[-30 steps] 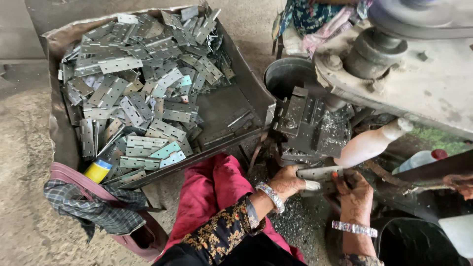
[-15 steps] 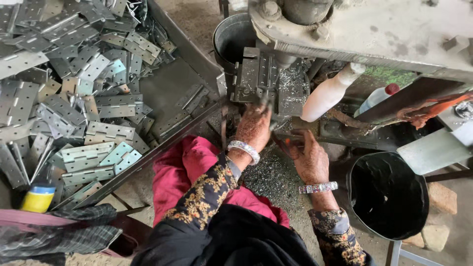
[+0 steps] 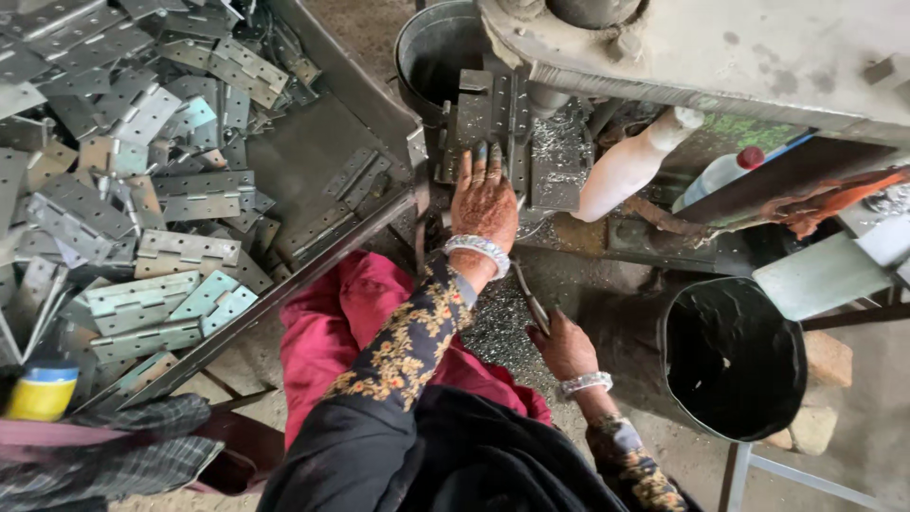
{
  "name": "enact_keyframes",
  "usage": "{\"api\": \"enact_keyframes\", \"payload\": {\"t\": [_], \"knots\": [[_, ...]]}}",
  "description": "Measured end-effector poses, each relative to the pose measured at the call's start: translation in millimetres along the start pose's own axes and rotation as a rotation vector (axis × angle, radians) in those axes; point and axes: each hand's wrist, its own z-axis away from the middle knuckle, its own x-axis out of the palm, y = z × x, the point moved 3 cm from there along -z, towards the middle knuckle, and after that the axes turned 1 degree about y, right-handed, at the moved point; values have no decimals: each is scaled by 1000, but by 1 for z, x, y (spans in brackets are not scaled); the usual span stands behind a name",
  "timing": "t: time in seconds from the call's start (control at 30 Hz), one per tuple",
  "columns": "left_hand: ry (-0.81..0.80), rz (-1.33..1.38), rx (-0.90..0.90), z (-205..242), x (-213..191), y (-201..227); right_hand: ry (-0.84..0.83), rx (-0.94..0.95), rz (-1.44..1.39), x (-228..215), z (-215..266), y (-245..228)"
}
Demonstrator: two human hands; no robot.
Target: The person sits on the floor and repeatedly picks up metal hinge pieces from a bin, places them into a press machine, and operates the lever to process them. The processed pieces fall into a collection area below.
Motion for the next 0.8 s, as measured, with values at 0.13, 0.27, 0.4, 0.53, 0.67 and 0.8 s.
{"api": "enact_keyframes", "payload": {"t": [0.13,0.27,0.4,0.53,0.67,0.8], "knots": [[39,38,2,10,6,3,-68,21,29,4,2,12],[-46,59,-33,-7,11,-3,-9,-56,155,-21,-22,12],[43,14,-22,-10,8,-2,71,-68,24,-9,-9,3],[24,-9,-5,-9,1,-8,-21,22,40,-3,-3,-4],[-114,-32,-18,-24,7,-10,-113,81,96,-24,-19,4],[67,-103,-26,-30,10,-8,-35,74,63,-16,-11,2]]}}
